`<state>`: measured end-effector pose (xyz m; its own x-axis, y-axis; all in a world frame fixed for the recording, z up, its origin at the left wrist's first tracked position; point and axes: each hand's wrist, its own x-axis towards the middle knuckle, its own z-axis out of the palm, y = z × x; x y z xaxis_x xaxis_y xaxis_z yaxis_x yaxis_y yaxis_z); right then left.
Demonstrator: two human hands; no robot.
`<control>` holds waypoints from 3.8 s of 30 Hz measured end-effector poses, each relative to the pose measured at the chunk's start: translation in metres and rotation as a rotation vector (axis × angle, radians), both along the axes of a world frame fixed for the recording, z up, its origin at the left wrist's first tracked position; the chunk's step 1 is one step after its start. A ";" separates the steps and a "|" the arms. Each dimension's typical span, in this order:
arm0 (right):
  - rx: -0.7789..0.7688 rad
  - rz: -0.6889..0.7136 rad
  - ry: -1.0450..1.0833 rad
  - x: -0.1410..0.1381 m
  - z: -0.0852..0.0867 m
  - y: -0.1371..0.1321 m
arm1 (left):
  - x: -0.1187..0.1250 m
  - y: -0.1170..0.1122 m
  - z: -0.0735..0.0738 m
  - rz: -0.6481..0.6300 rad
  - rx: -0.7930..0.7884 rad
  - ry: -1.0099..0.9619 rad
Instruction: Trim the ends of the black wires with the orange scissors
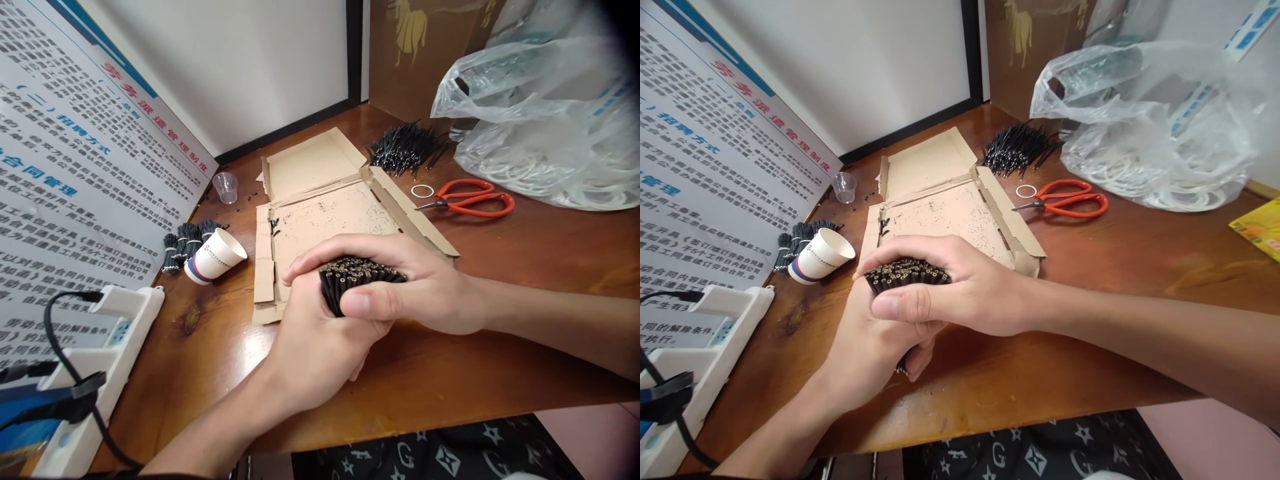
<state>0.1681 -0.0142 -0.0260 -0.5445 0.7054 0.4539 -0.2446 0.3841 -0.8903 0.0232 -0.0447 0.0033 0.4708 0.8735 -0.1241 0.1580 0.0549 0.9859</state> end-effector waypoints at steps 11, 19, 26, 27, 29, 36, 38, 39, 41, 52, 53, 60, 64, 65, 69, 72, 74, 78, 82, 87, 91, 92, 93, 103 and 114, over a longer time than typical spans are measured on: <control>0.159 -0.010 -0.036 0.002 0.003 -0.001 | -0.004 0.002 -0.006 -0.026 0.376 0.013; 0.348 -0.038 -0.044 0.002 0.004 0.000 | -0.005 0.005 -0.009 0.001 0.559 -0.014; 0.378 -0.039 -0.060 0.004 0.003 0.000 | -0.005 0.005 -0.011 0.016 0.601 -0.008; 0.382 -0.040 -0.068 0.004 0.003 -0.001 | -0.006 0.005 -0.012 0.016 0.604 -0.009; 0.385 -0.047 -0.087 0.005 0.004 -0.002 | -0.007 0.005 -0.012 0.009 0.609 -0.002; 0.363 -0.061 -0.044 0.003 0.003 -0.005 | -0.007 0.007 -0.012 -0.034 0.579 -0.027; 0.362 -0.049 -0.023 0.002 0.002 -0.004 | -0.008 0.007 -0.013 -0.038 0.563 -0.033; 0.364 -0.041 -0.016 0.002 0.002 -0.004 | -0.008 0.006 -0.013 -0.036 0.557 -0.034; 0.374 -0.027 -0.007 0.002 0.002 -0.003 | -0.009 0.006 -0.014 -0.027 0.552 -0.032; 0.422 -0.010 0.046 0.000 -0.001 0.000 | -0.013 0.009 -0.016 -0.087 0.667 -0.049; 0.428 -0.006 0.054 -0.001 -0.001 0.001 | -0.014 0.009 -0.016 -0.079 0.688 -0.029; 0.455 0.026 0.044 -0.002 0.000 0.004 | -0.015 0.010 -0.017 -0.036 0.779 0.049; 0.455 0.031 0.042 -0.002 0.000 0.006 | -0.014 0.011 -0.017 -0.026 0.789 0.055; 0.461 0.029 0.041 -0.002 0.000 0.006 | -0.014 0.011 -0.017 -0.023 0.795 0.064; 0.484 0.026 0.035 -0.002 0.001 0.005 | -0.016 0.011 -0.019 -0.027 0.827 0.070; 0.485 0.027 0.034 -0.002 0.002 0.005 | -0.018 0.011 -0.021 -0.028 0.806 0.073; 0.490 0.029 0.040 -0.002 0.002 0.004 | -0.020 0.012 -0.023 -0.037 0.806 0.064; 0.508 0.031 0.039 -0.002 0.002 0.004 | -0.021 0.013 -0.023 -0.066 0.842 0.048; 0.527 0.022 0.043 -0.003 0.001 0.005 | -0.020 0.013 -0.023 -0.062 0.844 0.060; 0.533 0.014 0.044 -0.003 0.000 0.005 | -0.021 0.014 -0.023 -0.050 0.861 0.087; 0.537 0.015 0.044 -0.002 0.000 0.005 | -0.022 0.014 -0.024 -0.037 0.892 0.078; 0.537 0.015 0.041 -0.003 0.000 0.005 | -0.022 0.014 -0.025 -0.038 0.890 0.080; 0.538 0.013 0.039 -0.003 -0.001 0.005 | -0.022 0.014 -0.025 -0.040 0.884 0.087; 0.686 -0.130 -0.075 0.013 0.017 0.002 | -0.026 0.020 -0.020 -0.049 0.865 0.110; 0.830 -0.415 -0.183 0.022 0.021 -0.004 | -0.031 0.026 -0.019 0.051 0.922 0.165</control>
<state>0.1900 -0.0179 -0.0051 -0.4350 0.3490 0.8301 0.1707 0.9371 -0.3045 -0.0080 -0.0189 -0.0156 0.4675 0.6792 0.5659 0.3187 -0.7266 0.6087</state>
